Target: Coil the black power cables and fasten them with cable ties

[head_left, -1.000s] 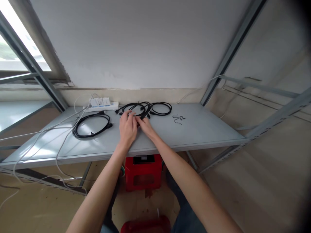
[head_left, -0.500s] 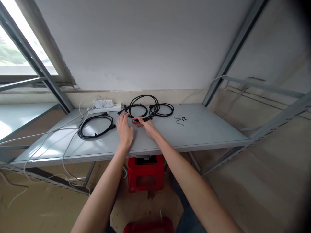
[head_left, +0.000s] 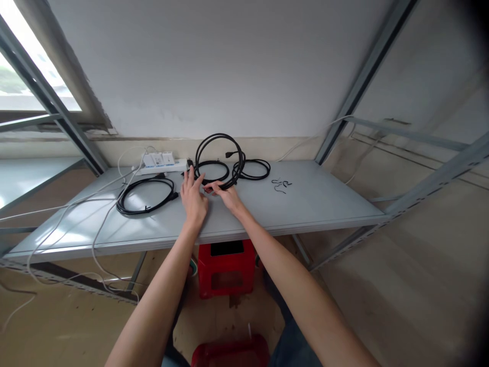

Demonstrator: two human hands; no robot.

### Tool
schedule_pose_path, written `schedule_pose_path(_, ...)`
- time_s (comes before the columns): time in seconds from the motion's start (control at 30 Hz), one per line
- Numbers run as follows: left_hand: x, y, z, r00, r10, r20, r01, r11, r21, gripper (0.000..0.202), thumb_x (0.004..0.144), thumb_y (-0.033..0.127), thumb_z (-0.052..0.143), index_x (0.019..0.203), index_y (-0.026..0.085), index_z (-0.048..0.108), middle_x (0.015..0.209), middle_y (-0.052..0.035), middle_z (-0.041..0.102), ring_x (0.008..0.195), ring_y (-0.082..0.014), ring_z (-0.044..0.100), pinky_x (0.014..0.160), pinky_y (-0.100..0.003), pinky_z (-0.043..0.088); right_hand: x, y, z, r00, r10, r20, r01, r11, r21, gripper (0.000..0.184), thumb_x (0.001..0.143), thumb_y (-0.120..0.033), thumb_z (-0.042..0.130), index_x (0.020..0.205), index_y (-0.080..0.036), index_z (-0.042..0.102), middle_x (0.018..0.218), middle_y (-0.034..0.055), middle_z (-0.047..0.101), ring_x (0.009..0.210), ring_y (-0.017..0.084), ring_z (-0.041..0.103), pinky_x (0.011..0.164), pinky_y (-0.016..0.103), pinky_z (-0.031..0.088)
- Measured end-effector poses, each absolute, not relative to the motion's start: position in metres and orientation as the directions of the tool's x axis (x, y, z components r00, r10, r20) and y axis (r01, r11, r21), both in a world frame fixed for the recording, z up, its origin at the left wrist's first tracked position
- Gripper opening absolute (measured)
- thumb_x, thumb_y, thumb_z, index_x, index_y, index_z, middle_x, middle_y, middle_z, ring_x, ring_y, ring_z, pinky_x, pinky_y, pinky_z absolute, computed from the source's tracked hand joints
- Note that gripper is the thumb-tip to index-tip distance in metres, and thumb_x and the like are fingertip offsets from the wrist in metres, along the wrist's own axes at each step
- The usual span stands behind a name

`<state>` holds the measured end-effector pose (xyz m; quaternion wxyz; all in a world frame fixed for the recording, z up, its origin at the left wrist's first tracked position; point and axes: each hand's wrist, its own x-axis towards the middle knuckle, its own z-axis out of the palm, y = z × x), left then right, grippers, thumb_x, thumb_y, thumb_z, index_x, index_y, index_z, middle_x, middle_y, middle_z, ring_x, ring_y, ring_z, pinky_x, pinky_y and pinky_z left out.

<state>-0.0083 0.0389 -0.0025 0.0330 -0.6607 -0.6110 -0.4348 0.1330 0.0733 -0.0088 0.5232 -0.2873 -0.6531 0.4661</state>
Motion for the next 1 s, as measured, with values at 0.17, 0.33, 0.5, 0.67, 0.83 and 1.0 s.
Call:
schedule_pose_path(0.17, -0.0073, 0.0386, -0.0013, -0.106, 0.788, 0.606, 0.840, -0.255, 0.480, 0.046, 0.084, 0.005, 0.053, 0.117, 0.025, 0.078, 0.181, 0.0000, 0.026, 0.170, -0.0334, 0.018, 0.134, -0.063, 0.029, 0.1316, 0.0731, -0.0076, -0.298, 0.856, 0.422, -0.075, 0.420, -0.905, 0.048, 0.095, -0.065, 0.067, 0.084, -0.020, 0.081, 0.092, 0.0061, 0.078, 0.093, 0.022, 0.071, 0.083, 0.032, 0.054)
schedule_pose_path(0.33, -0.0073, 0.0391, -0.0009, -0.102, 0.799, 0.592, 0.836, -0.254, 0.487, 0.036, 0.089, 0.012, 0.055, 0.113, 0.026, 0.078, 0.179, -0.0011, 0.032, 0.169, -0.0346, 0.019, 0.134, -0.064, 0.027, 0.1307, 0.0769, -0.0110, -0.275, 0.853, 0.444, -0.067, 0.444, -0.894, 0.047, 0.095, -0.062, 0.067, 0.078, -0.020, 0.079, 0.085, 0.0050, 0.075, 0.087, 0.021, 0.068, 0.081, 0.032, 0.054)
schedule_pose_path(0.5, -0.0064, 0.0383, 0.0006, -0.105, 0.800, 0.591, 0.845, -0.242, 0.478, 0.028, 0.091, 0.018, 0.059, 0.108, 0.026, 0.080, 0.177, -0.0006, 0.037, 0.169, -0.0359, 0.019, 0.135, -0.065, 0.025, 0.1296, 0.0767, -0.0121, -0.202, 0.895, 0.399, -0.012, 0.405, -0.914, 0.044, 0.097, -0.060, 0.067, 0.080, -0.020, 0.077, 0.082, 0.0047, 0.075, 0.083, 0.019, 0.068, 0.074, 0.029, 0.053)
schedule_pose_path(0.67, -0.0038, 0.0343, 0.0018, -0.091, 0.793, 0.602, 0.872, -0.228, 0.433, 0.028, 0.090, 0.019, 0.062, 0.109, 0.025, 0.082, 0.175, -0.0005, 0.041, 0.170, -0.0360, 0.015, 0.136, -0.064, 0.022, 0.1273, 0.0760, -0.0148, -0.154, 0.917, 0.367, -0.008, 0.370, -0.929, 0.041, 0.096, -0.058, 0.070, 0.085, -0.020, 0.076, 0.081, 0.0048, 0.075, 0.070, 0.016, 0.066, 0.059, 0.025, 0.050)
schedule_pose_path(0.83, -0.0004, 0.0319, 0.0044, -0.023, 0.789, 0.614, 0.898, -0.254, 0.360, 0.026, 0.090, 0.016, 0.061, 0.105, 0.025, 0.081, 0.173, -0.0017, 0.044, 0.170, -0.0347, 0.017, 0.135, -0.065, 0.024, 0.1302, 0.0750, -0.0160, -0.130, 0.921, 0.367, 0.002, 0.370, -0.929, 0.041, 0.095, -0.060, 0.068, 0.092, -0.020, 0.078, 0.084, 0.0059, 0.077, 0.066, 0.018, 0.068, 0.058, 0.027, 0.053)
schedule_pose_path(1.0, -0.0025, 0.0325, 0.0005, 0.052, 0.833, 0.552, 0.895, -0.284, 0.344, 0.028, 0.095, 0.016, 0.055, 0.110, 0.023, 0.078, 0.158, -0.0111, 0.062, 0.165, -0.0350, 0.032, 0.131, -0.063, 0.034, 0.1331, 0.0741, -0.0143, -0.101, 0.936, 0.337, 0.065, 0.345, -0.936, 0.038, 0.097, -0.055, 0.067, 0.088, -0.019, 0.078, 0.070, 0.0048, 0.073, 0.066, 0.021, 0.070, 0.061, 0.030, 0.056)
